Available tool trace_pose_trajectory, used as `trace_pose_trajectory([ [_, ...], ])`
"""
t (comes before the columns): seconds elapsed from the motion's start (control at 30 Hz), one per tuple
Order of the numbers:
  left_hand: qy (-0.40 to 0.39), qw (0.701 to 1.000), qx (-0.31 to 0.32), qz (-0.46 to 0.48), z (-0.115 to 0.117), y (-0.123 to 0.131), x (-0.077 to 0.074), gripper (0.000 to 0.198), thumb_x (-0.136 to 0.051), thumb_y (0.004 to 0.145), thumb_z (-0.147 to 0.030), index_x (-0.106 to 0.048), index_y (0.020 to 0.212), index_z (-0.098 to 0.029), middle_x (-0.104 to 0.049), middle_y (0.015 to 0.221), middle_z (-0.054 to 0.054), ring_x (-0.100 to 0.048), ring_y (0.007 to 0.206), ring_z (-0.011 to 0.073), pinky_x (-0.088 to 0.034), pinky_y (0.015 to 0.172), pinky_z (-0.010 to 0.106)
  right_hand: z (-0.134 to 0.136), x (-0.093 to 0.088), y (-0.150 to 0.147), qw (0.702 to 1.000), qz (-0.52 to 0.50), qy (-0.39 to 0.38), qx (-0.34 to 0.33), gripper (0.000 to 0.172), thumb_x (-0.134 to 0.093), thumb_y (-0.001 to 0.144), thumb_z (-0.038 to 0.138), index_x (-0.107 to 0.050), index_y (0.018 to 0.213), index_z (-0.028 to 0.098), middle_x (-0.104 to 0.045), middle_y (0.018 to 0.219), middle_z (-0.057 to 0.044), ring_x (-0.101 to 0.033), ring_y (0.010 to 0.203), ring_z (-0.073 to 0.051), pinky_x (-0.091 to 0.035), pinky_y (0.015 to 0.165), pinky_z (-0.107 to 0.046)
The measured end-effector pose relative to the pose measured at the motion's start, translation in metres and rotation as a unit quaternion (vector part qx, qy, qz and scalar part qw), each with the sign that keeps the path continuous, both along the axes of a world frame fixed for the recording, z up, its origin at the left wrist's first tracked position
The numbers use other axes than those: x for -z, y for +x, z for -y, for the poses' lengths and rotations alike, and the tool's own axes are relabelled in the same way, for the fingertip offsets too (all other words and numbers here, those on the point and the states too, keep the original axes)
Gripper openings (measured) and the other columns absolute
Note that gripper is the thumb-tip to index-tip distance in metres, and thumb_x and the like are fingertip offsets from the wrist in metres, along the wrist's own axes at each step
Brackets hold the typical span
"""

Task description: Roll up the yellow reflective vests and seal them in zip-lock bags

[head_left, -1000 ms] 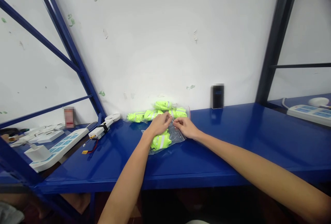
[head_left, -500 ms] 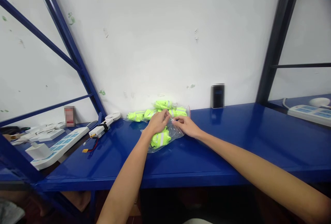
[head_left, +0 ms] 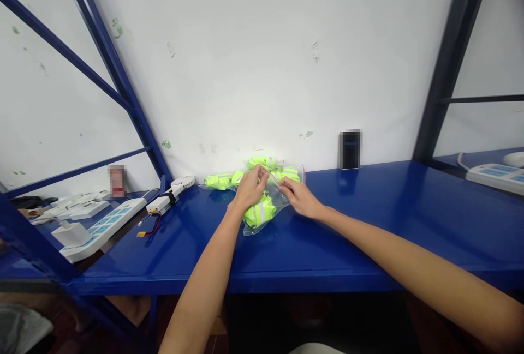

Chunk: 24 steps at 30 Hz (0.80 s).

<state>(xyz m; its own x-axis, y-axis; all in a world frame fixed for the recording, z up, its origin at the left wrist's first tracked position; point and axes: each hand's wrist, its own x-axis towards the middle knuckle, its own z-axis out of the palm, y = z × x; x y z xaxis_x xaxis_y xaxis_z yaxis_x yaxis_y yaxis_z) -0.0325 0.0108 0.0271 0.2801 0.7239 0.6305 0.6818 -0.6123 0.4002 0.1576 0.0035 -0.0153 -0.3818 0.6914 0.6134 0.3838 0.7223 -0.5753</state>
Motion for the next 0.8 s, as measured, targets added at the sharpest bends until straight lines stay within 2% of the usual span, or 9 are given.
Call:
trace_pose_trajectory([
  [0.2, -0.02, 0.998, 0.053, 0.024, 0.001, 0.003, 0.0, 0.014, -0.046, 0.092, -0.033, -0.05, 0.087, -0.02, -0.062, 0.073, 0.0, -0.056, 0.066, 0.0144, -0.039, 0.062, 0.026, 0.001, -0.002, 0.004, 0.998, -0.01, -0.065, -0.016, 0.03, -0.045, 0.094, 0.047, -0.051, 0.083, 0.02, -0.04, 0.056, 0.006, -0.038, 0.051, -0.012, -0.027, 0.053, -0.025],
  [0.33, -0.019, 0.996, 0.084, -0.016, 0.005, 0.012, 0.002, 0.015, -0.047, 0.092, -0.032, -0.049, 0.082, -0.02, -0.058, 0.068, -0.002, -0.051, 0.06, 0.0134, -0.036, 0.06, 0.026, 0.0, 0.002, -0.002, 0.999, 0.0, -0.021, 0.039, 0.037, -0.037, 0.097, 0.044, -0.04, 0.069, 0.021, -0.045, 0.061, 0.002, -0.043, 0.057, -0.014, -0.029, 0.057, -0.027],
  [0.47, -0.025, 0.995, 0.094, -0.004, 0.006, 0.016, 0.003, 0.02, -0.041, 0.095, -0.034, -0.049, 0.082, -0.02, -0.059, 0.066, -0.002, -0.051, 0.059, 0.0133, -0.036, 0.06, 0.026, -0.001, 0.01, -0.011, 0.995, -0.009, 0.023, 0.101, 0.03, -0.034, 0.099, 0.037, -0.037, 0.073, 0.022, -0.044, 0.06, 0.003, -0.04, 0.055, -0.014, -0.027, 0.057, -0.028],
  [0.63, -0.019, 0.995, 0.096, 0.002, 0.004, 0.014, 0.004, 0.02, -0.042, 0.095, -0.03, -0.043, 0.077, -0.021, -0.06, 0.063, -0.002, -0.054, 0.06, 0.0139, -0.037, 0.063, 0.026, 0.0, 0.011, -0.013, 0.994, -0.013, 0.035, 0.1, 0.027, -0.034, 0.099, 0.035, -0.041, 0.077, 0.022, -0.045, 0.062, 0.003, -0.041, 0.054, -0.014, -0.026, 0.057, -0.027],
  [0.8, 0.003, 0.997, 0.077, -0.011, 0.008, 0.016, 0.003, 0.023, -0.04, 0.096, -0.033, -0.046, 0.076, -0.021, -0.059, 0.065, -0.002, -0.051, 0.058, 0.0131, -0.034, 0.06, 0.026, 0.003, 0.008, -0.012, 0.997, -0.017, 0.014, 0.078, 0.026, -0.033, 0.099, 0.038, -0.045, 0.081, 0.022, -0.042, 0.06, 0.004, -0.04, 0.053, -0.013, -0.026, 0.056, -0.026],
])
